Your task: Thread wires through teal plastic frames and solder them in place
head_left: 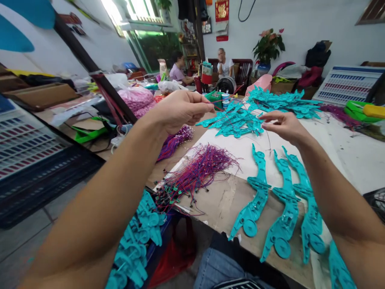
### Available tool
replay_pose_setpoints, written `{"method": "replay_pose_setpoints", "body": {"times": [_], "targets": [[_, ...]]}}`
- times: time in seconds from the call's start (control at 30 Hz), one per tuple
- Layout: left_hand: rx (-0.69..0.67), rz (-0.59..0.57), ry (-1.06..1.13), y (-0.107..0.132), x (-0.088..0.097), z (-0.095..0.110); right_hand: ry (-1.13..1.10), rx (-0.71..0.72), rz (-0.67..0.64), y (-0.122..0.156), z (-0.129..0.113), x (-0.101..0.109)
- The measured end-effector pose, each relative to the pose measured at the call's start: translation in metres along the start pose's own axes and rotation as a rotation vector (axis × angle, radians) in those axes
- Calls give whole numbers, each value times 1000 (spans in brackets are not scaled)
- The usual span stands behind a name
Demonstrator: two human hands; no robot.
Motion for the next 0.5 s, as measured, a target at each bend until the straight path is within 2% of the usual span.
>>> {"method": "replay_pose_setpoints", "body": {"times": [0.07, 0.13, 0.23, 0.3, 0.33, 0.4, 0.47, 0.5], "targets": [[-3, -4, -5, 11, -14, 15, -66, 59, 17, 7, -17, 0], [-24, -64, -85, 24, -35, 33, -176, 57, -9, 18, -36, -14], [-109, -205, -213, 47, -63, 60, -357, -71, -181, 41, -56, -51], [-158, -210, -238, 60, -61, 67, -490, -181, -320, 63, -58, -67], [-164, -188, -235, 66, -54, 65, -545, -230, -373, 74, -56, -69], [-119, -154, -201, 78, -36, 44, -589, -306, -429, 94, -41, -57], [-26, -186, -129, 95, -26, 7, -506, -365, -460, 107, -17, -32], [13, -219, -91, 107, -26, -15, -430, -387, -481, 112, -3, -19]]}}
Point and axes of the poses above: each hand's wrist, its own y-axis away from the middle knuckle, its own x-axis out of the back of the hand, z = x × y, the point moved 6 cm from there along -y, towards the middle knuckle, and after that the axes turned 4 degrees about x, right-handed, at the moved point
